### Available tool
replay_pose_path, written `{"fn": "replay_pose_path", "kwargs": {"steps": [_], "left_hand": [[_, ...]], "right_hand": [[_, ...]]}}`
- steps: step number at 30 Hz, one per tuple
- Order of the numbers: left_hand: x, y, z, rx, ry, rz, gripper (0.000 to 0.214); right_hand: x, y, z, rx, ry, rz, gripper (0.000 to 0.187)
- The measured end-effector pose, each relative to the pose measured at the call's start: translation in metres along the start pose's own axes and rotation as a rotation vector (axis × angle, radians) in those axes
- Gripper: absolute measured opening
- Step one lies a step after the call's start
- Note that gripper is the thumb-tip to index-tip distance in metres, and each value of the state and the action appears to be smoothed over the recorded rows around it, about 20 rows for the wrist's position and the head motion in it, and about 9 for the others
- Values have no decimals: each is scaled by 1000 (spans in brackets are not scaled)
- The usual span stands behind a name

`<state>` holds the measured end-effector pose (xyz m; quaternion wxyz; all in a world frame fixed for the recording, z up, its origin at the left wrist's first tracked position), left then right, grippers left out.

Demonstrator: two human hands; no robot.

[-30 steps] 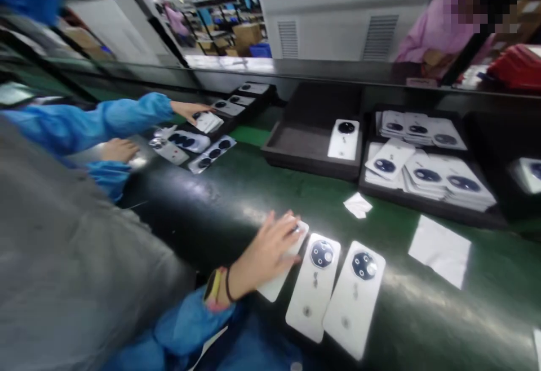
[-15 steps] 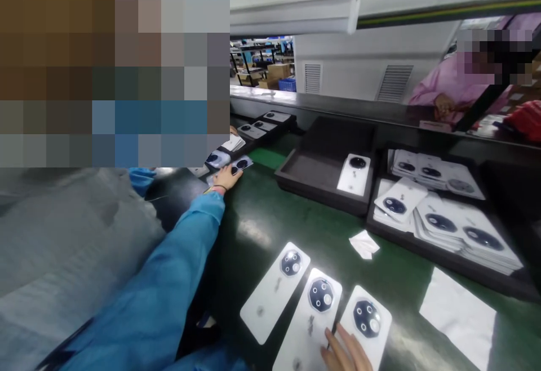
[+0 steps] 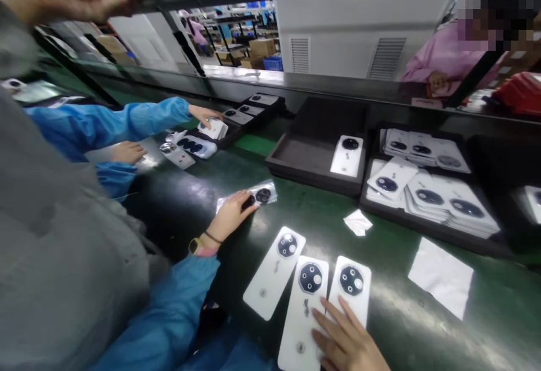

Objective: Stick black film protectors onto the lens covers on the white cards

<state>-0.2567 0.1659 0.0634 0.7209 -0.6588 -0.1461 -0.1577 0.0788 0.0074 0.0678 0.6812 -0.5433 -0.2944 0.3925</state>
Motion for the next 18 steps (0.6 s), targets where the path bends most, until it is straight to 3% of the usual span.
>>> {"fn": "replay_pose_path", "kwargs": {"steps": [2, 5, 12, 18], "left_hand": [[15, 9, -7, -80, 113, -31, 40], [32, 17, 2, -175, 243, -61, 42], [41, 14, 27, -240, 398, -54, 33], [48, 14, 23, -257, 443, -30, 38]], "right_hand": [[2, -8, 1, -47, 82, 74, 28], [-1, -11, 0, -52, 177, 153, 33], [3, -11, 3, 34, 187, 145, 28], [36, -13, 50, 36, 84, -59, 33]]}}
Point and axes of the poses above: each hand's wrist, its own z-axis towards the middle knuckle, its own y-axis out of the palm, x = y × z, the point moved 2 cm from there along z, towards the middle knuckle, and after that the axes turned 14 degrees about -z, right-handed, at the moved point
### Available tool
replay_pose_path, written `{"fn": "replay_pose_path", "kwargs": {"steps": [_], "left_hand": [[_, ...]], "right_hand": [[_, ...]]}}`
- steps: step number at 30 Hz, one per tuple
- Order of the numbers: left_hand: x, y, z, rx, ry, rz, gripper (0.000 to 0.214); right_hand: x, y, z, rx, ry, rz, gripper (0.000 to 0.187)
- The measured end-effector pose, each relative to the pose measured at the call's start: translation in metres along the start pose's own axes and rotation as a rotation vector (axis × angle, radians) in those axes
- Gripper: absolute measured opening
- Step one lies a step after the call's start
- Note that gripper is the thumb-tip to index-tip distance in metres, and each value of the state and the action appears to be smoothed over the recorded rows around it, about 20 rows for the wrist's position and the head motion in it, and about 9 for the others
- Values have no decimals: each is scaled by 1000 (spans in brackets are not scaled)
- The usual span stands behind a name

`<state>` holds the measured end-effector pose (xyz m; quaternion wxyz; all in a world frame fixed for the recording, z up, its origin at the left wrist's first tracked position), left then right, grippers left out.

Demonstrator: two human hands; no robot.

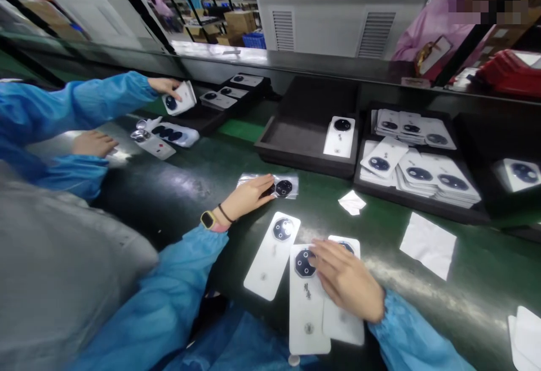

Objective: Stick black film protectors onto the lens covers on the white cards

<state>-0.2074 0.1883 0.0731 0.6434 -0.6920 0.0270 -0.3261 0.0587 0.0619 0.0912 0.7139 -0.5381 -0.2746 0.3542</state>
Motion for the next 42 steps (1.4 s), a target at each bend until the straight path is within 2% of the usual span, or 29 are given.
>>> {"fn": "replay_pose_path", "kwargs": {"steps": [5, 9, 12, 23, 27, 31, 34, 39, 42], "left_hand": [[5, -1, 4, -24, 28, 41, 30], [9, 0, 8, -53, 38, 100, 23], [10, 3, 10, -58, 31, 147, 21], [13, 2, 7, -38, 12, 188, 20], [13, 4, 7, 1, 6, 157, 18], [8, 2, 7, 92, 9, 81, 17], [-2, -6, 8, 206, 7, -6, 15], [-24, -32, -1, 523, -34, -170, 23], [-30, -44, -8, 711, -57, -270, 26]], "right_hand": [[27, 18, 62, -66, 59, -158, 37], [35, 36, 93, -56, 71, -204, 39], [34, 42, 100, -36, 59, -241, 39], [30, 47, 98, 117, -8, -337, 39], [26, 49, 100, 119, 8, -348, 38], [25, 51, 101, 51, 50, -342, 38], [27, 54, 100, -25, 80, -320, 38], [33, 60, 98, -140, 132, -246, 41], [35, 57, 98, -191, 154, -185, 42]]}}
Point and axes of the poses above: each hand's wrist, its own z-axis towards the middle knuckle, its own y-axis out of the palm, x = y × z, the point moved 2 cm from there along z, towards the middle knuckle, and after that the axes turned 14 degrees about -z, right-handed, at the moved point
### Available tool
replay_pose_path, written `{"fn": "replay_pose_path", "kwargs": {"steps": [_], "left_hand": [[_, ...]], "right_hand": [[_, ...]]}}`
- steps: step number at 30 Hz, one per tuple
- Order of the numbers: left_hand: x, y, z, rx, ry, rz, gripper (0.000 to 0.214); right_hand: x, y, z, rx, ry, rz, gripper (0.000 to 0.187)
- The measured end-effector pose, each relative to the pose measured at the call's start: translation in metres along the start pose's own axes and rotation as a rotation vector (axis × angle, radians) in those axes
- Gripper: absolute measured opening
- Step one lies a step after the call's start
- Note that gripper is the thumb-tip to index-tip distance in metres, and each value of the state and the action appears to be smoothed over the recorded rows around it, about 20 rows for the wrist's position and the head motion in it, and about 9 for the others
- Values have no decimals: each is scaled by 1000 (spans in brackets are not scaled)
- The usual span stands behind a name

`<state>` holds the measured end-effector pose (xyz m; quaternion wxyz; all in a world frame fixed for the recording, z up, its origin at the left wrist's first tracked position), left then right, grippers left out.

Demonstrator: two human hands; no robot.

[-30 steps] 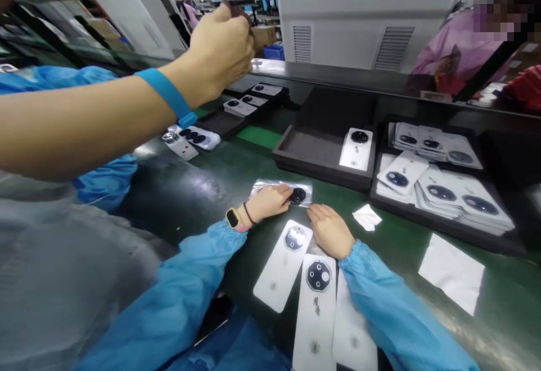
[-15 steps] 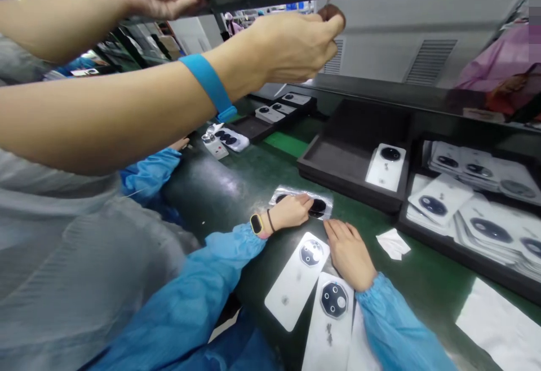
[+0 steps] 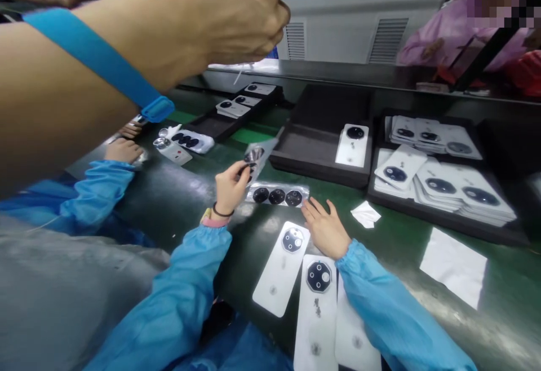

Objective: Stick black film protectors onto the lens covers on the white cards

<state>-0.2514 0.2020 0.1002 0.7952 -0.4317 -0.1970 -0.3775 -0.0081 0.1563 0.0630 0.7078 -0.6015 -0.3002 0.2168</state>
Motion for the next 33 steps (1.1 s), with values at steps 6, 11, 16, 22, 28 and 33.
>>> {"fn": "replay_pose_path", "kwargs": {"steps": [6, 11, 16, 22, 28, 33], "left_hand": [[19, 13, -6, 16, -16, -270, 21], [33, 25, -9, 11, -138, -528, 20], [48, 29, -6, -65, -320, -843, 37], [70, 37, -7, -221, -522, -1091, 44], [96, 55, -12, -439, -559, -1149, 40], [111, 63, -5, -496, -457, -1075, 34]], "right_hand": [[-1, -11, 14, -77, 19, 138, 42], [-12, -17, 45, -98, 5, 298, 39], [-6, -22, 60, -67, 9, 534, 26], [35, -41, 12, 94, 254, 893, 33], [39, -73, -27, 284, 455, 1401, 38], [38, -92, -40, 442, 608, 1546, 35]]}}
Point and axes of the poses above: each hand's wrist, its own z-axis towards the middle knuckle, its own y-axis out of the palm, x = y × z, the point moved 2 cm from there along z, towards the middle knuckle, and after that the axes turned 14 degrees about -z, right-handed, at the moved point
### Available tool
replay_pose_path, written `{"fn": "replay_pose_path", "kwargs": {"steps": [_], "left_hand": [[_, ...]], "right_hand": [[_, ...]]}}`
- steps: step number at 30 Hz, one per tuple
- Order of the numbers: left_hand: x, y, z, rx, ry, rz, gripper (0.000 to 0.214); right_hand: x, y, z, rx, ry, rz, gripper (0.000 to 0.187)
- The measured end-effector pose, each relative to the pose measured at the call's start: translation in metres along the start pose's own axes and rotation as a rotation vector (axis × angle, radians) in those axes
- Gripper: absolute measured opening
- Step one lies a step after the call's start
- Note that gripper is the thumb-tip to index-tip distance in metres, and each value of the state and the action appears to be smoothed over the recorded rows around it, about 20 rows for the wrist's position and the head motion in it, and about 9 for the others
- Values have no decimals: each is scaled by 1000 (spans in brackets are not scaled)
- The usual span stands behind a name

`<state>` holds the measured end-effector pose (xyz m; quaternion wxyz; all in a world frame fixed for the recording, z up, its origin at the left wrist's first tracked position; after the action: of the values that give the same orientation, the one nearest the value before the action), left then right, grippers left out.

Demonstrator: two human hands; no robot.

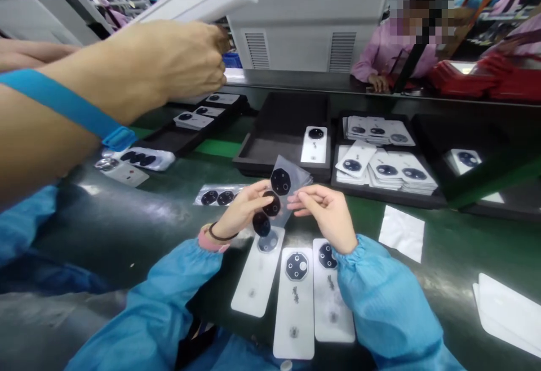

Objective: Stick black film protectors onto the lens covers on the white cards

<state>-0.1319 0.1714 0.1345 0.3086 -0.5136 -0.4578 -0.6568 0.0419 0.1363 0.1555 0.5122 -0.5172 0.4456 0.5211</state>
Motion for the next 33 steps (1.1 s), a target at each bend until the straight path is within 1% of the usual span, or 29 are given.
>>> {"fn": "replay_pose_path", "kwargs": {"steps": [2, 4, 5, 6, 7, 9, 11, 15, 17, 21, 24, 30, 33], "left_hand": [[6, 7, 4, 56, 116, 86, 37], [14, 18, 5, 108, 289, 223, 36], [17, 26, 5, 108, 365, 291, 32], [20, 33, 5, 86, 409, 340, 27], [22, 41, 4, 50, 415, 359, 24], [23, 52, 4, 2, 359, 330, 23], [22, 57, 4, -10, 292, 268, 24], [18, 51, 8, -27, 156, 86, 19], [17, 46, 11, -20, 107, 9, 18], [15, 39, 18, -15, 69, -60, 24], [14, 33, 24, 17, 54, -115, 28], [16, 14, 31, 103, 34, -209, 30], [19, 11, 32, 106, -8, -220, 31]], "right_hand": [[-3, -4, -3, 64, -21, -7, 34], [-5, -7, -4, 122, -47, -50, 33], [-5, -8, -4, 142, -62, -86, 32], [-5, -9, -4, 157, -75, -126, 31], [-5, -10, -3, 168, -88, -162, 30], [-5, -11, -2, 171, -109, -203, 25], [-6, -12, -1, 157, -124, -230, 22], [-7, -14, 0, 141, -167, -368, 21], [-6, -14, -1, 139, -187, -390, 22], [-4, -12, 0, 161, -189, -320, 25], [-1, -13, 2, 199, -173, -225, 28], [4, -31, 9, 290, -82, -56, 32], [7, -39, 12, 281, -15, -6, 35]]}}
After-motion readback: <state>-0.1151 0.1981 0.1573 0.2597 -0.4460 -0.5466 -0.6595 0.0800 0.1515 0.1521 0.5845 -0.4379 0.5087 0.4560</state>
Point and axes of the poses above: each hand's wrist, its own z-axis towards the middle knuckle, its own y-axis out of the palm, x = y × z, the point moved 2 cm from there along z, towards the middle knuckle, and after that the axes turned 14 degrees about -z, right-handed, at the moved point
